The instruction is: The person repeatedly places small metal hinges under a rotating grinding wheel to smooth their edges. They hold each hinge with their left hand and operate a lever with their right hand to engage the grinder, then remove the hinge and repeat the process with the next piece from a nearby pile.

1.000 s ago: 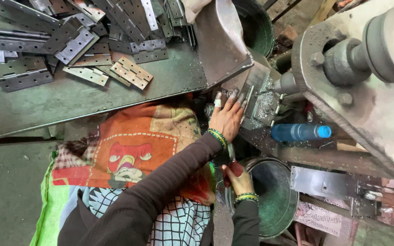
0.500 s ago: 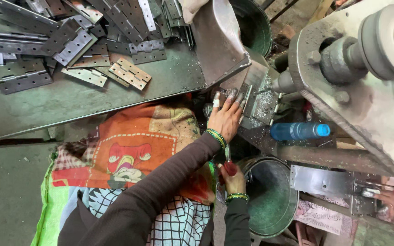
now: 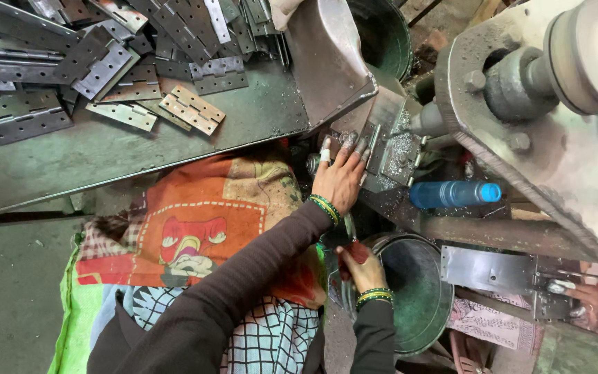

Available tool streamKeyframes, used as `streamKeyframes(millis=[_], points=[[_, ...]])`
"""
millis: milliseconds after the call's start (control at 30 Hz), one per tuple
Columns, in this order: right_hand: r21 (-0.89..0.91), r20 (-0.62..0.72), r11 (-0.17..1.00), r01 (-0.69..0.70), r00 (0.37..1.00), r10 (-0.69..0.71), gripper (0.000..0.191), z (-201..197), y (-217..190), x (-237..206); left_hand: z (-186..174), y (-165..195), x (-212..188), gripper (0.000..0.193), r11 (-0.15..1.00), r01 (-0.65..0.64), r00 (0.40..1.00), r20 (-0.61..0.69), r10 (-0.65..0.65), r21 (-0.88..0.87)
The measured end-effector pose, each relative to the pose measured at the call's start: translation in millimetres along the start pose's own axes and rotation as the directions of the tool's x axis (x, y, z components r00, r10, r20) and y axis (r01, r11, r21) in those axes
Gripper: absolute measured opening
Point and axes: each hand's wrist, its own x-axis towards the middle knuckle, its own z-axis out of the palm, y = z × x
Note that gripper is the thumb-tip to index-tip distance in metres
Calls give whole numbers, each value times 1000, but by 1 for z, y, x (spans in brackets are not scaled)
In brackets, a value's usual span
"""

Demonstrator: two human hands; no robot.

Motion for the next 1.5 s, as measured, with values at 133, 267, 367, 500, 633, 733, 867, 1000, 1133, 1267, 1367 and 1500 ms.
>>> streamKeyframes(millis=[133, 267, 367, 500, 633, 733, 867, 1000, 1133, 1267, 1367, 1500], points=[[87, -262, 991, 104, 962, -78, 42, 27, 49, 25, -1, -2, 0, 51, 999, -17, 994, -104, 20, 30], [160, -199, 986, 53, 980, -21, 41, 29, 63, 34, -2, -1, -1, 53, 999, -34, 992, -124, 33, -8], [211, -114, 963, 170, 982, -149, 37, 15, 54, 30, -4, -1, -1, 54, 1000, -12, 997, -73, 11, -15], [6, 25, 998, -56, 998, 56, 37, -16, 15, 11, -7, -2, -2, 50, 1000, -20, 998, -66, 22, 23], [-171, -28, 983, -72, 997, 68, 44, -12, 7, 3, -8, -1, -3, 55, 999, -35, 993, -110, 35, -3], [-167, -279, 942, 290, 903, -327, 43, 16, 30, 11, -7, -1, -4, 49, 999, -36, 993, -107, 40, 35], [84, -203, 996, 16, 979, 1, 41, 34, 58, 32, -8, -3, -1, 54, 1000, -12, 1000, -10, 12, -3], [216, -180, 973, 78, 983, -39, 39, 25, 46, 31, -11, -2, -1, 54, 999, -32, 996, -76, 34, 24], [122, 41, 992, -35, 999, 31, 30, -3, 1, 0, -11, -1, -5, 53, 996, -49, 982, -178, 61, 70], [-96, -17, 985, -142, 990, 141, 35, -19, -25, -16, -7, -1, -6, 45, 999, -32, 999, -36, 32, -2], [-48, -83, 997, -62, 995, 58, 38, -4, -5, -9, -5, -2, -6, 45, 1000, -30, 999, -35, 30, -4], [108, -175, 994, -8, 984, 27, 43, 27, 52, 22, -8, -3, -6, 51, 997, -65, 990, -127, 68, 28]])
